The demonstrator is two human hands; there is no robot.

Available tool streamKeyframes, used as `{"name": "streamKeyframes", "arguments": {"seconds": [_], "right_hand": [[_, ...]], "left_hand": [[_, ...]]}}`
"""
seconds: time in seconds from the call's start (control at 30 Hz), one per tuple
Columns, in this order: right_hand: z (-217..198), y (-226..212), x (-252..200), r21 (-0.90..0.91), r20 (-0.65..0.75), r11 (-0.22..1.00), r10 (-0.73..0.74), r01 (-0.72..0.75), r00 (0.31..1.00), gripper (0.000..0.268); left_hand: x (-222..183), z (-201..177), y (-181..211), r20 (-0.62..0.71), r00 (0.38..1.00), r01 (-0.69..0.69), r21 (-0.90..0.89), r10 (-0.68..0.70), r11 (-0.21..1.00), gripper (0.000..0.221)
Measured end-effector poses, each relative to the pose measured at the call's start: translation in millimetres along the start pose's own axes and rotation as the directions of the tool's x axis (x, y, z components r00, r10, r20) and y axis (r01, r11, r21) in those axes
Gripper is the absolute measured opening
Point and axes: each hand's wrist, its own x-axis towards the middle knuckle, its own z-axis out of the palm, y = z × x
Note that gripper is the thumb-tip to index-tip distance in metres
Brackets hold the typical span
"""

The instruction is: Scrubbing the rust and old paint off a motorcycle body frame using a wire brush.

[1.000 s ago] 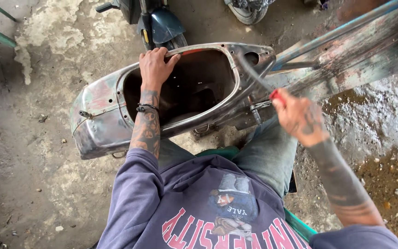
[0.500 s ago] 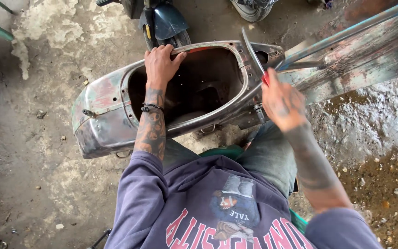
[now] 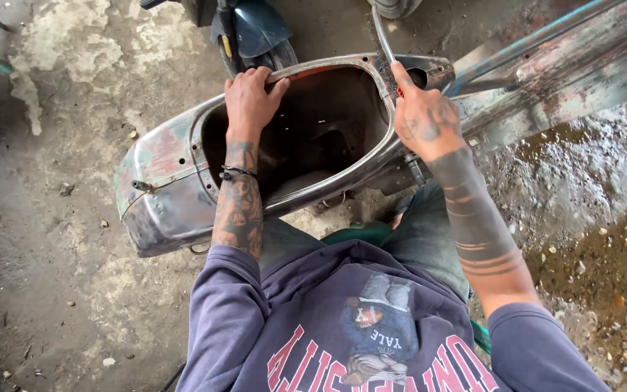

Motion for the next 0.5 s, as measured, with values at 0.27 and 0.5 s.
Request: {"name": "streamKeyframes", "arguments": {"seconds": [0.27, 0.5], "right_hand": [[-56.6, -40.8, -67.9, 0.025, 0.144, 0.991, 0.123, -0.128, 0.982, 0.054], [-53.7, -43.4, -67.1, 0.046, 0.244, 0.926, 0.354, -0.375, 0.903, 0.058]], "left_hand": [[-1.6, 10.8, -10.5, -0.016, 1.000, -0.022, -0.026, 0.021, 0.999, 0.037], [-4.3, 21.1, -19.0, -0.031, 0.996, -0.086, 0.010, 0.086, 0.996, 0.035]]}}
